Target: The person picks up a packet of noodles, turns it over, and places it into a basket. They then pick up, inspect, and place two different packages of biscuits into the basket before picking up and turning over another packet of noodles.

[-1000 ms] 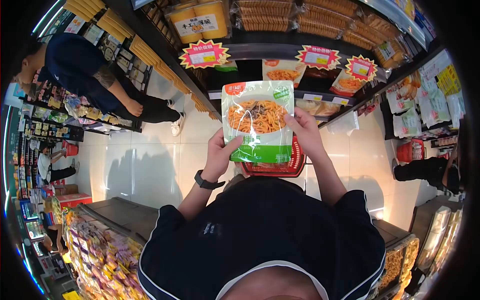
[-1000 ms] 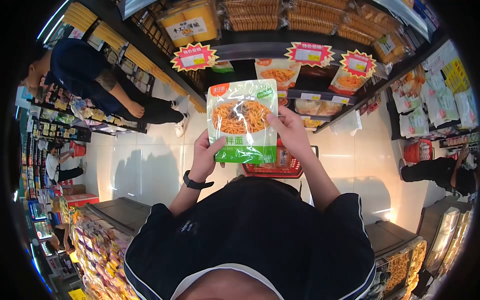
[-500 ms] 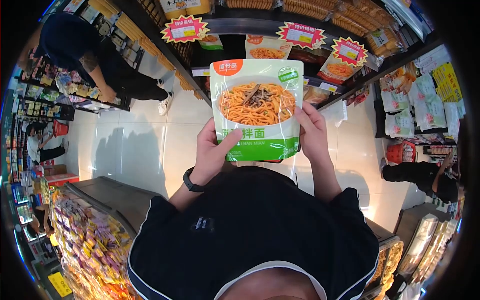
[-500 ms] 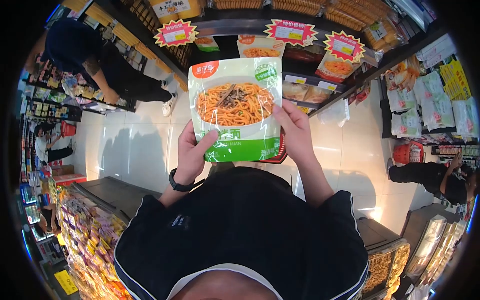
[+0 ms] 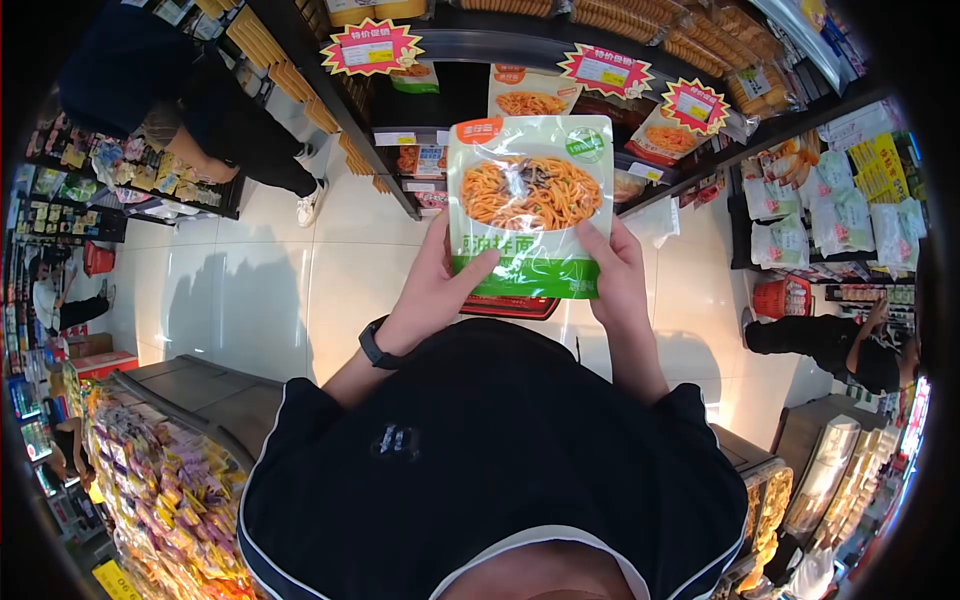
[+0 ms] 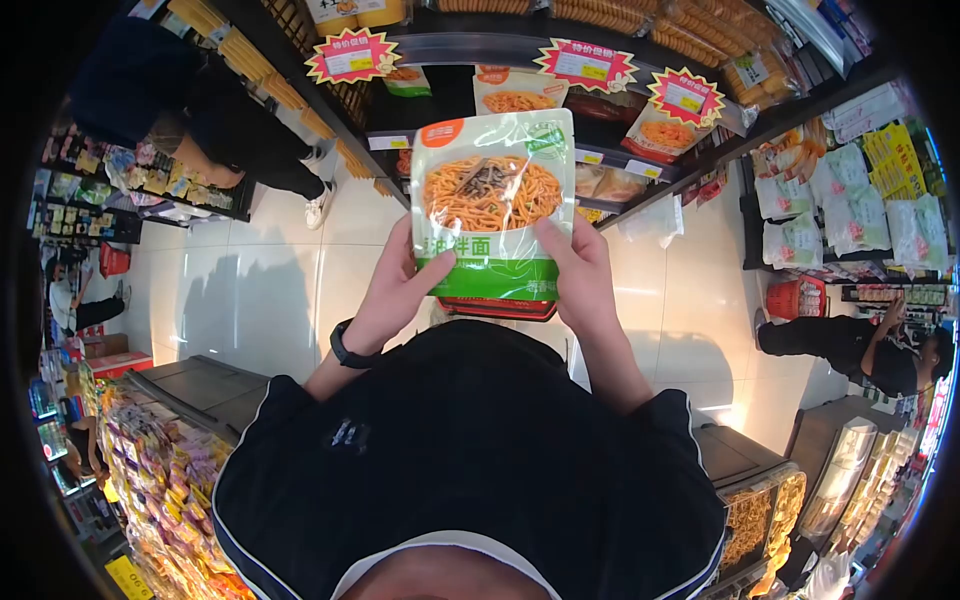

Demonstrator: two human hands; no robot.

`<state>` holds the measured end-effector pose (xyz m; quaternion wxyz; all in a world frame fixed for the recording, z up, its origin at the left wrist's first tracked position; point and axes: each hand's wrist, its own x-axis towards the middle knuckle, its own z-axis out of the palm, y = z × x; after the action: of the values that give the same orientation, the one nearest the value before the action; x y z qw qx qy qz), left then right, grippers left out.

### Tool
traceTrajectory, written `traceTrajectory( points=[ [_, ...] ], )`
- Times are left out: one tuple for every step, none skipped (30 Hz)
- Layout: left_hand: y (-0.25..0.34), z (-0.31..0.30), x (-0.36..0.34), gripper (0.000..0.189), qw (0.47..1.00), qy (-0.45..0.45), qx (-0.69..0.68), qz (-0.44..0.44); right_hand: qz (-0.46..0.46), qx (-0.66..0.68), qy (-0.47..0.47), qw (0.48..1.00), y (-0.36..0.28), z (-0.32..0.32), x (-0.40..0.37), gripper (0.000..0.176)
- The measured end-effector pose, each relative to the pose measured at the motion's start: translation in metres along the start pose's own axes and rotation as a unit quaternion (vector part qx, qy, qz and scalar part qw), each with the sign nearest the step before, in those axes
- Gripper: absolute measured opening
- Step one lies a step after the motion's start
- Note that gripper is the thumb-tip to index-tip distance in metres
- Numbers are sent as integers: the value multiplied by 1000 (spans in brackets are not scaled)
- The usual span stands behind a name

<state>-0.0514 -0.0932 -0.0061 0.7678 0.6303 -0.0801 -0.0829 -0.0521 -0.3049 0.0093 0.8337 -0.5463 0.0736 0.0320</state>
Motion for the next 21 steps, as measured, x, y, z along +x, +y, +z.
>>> traceTrajectory(
  points=[
    [-1, -1, 0, 64, 999, 3, 39, 30, -14, -15, 12, 1000, 0, 4, -3, 26],
    [4, -6, -1, 71, 998, -27, 50, -9, -50, -115, 13, 992, 1, 9, -8, 26],
    [2, -8, 2, 70, 1000, -15, 8, 12, -87, -212, 15, 973, 0, 16, -14, 25],
    [-4, -8, 8, 69, 999, -3, -33, 34, -123, -308, 16, 943, -3, 28, -22, 24],
    [-10, -8, 14, 68, 996, 9, -74, 55, -97, -359, -6, 928, -13, 48, -34, 24],
    [-15, -7, 19, 64, 994, 18, -53, 91, -125, -368, -47, 920, -14, 61, -42, 26],
    [-27, -14, 22, 65, 988, -25, -134, 65, -203, -398, -101, 889, -7, 67, -46, 34],
    [-43, -21, 24, 66, 974, -67, -214, 40, -214, -401, -166, 875, -6, 75, -51, 46],
    [-38, -23, 27, 67, 950, -109, -292, 14, -275, -433, -240, 824, -8, 80, -49, 52],
    [-24, -23, 23, 72, 905, -150, -393, -71, -280, -450, -247, 811, -5, 87, -50, 52],
    [-23, -24, 23, 72, 874, -157, -449, -97, -285, -467, -254, 797, -1, 92, -50, 52],
    [-23, -25, 24, 71, 840, -163, -502, -123, -292, -499, -233, 782, 5, 92, -47, 54],
    [-22, -26, 23, 71, 802, -169, -554, -148, -299, -530, -212, 765, 14, 89, -43, 57],
    [-18, -24, 18, 71, 785, -149, -580, -161, -304, -559, -191, 748, 22, 87, -39, 60],
    [-16, -27, 15, 70, 793, -149, -569, -160, -302, -536, -135, 777, 28, 87, -36, 60],
    [-15, -32, 13, 70, 800, -150, -558, -160, -298, -510, -78, 803, 33, 87, -33, 61],
    [-13, -35, 12, 70, 808, -150, -547, -159, -292, -482, -21, 826, 37, 87, -30, 61],
    [-14, -37, 11, 65, 829, -141, -514, -170, -195, -360, -30, 912, 39, 87, -28, 60],
    [-27, -42, 10, 63, 790, -178, -561, -169, -90, -227, -40, 969, 41, 86, -26, 58],
    [-50, -49, 8, 62, 748, -214, -605, -168, 18, -86, -47, 995, 43, 85, -25, 57],
    [-44, -50, 6, 60, 702, -249, -647, -166, 59, -47, -58, 995, 44, 82, -23, 53]
  ],
)
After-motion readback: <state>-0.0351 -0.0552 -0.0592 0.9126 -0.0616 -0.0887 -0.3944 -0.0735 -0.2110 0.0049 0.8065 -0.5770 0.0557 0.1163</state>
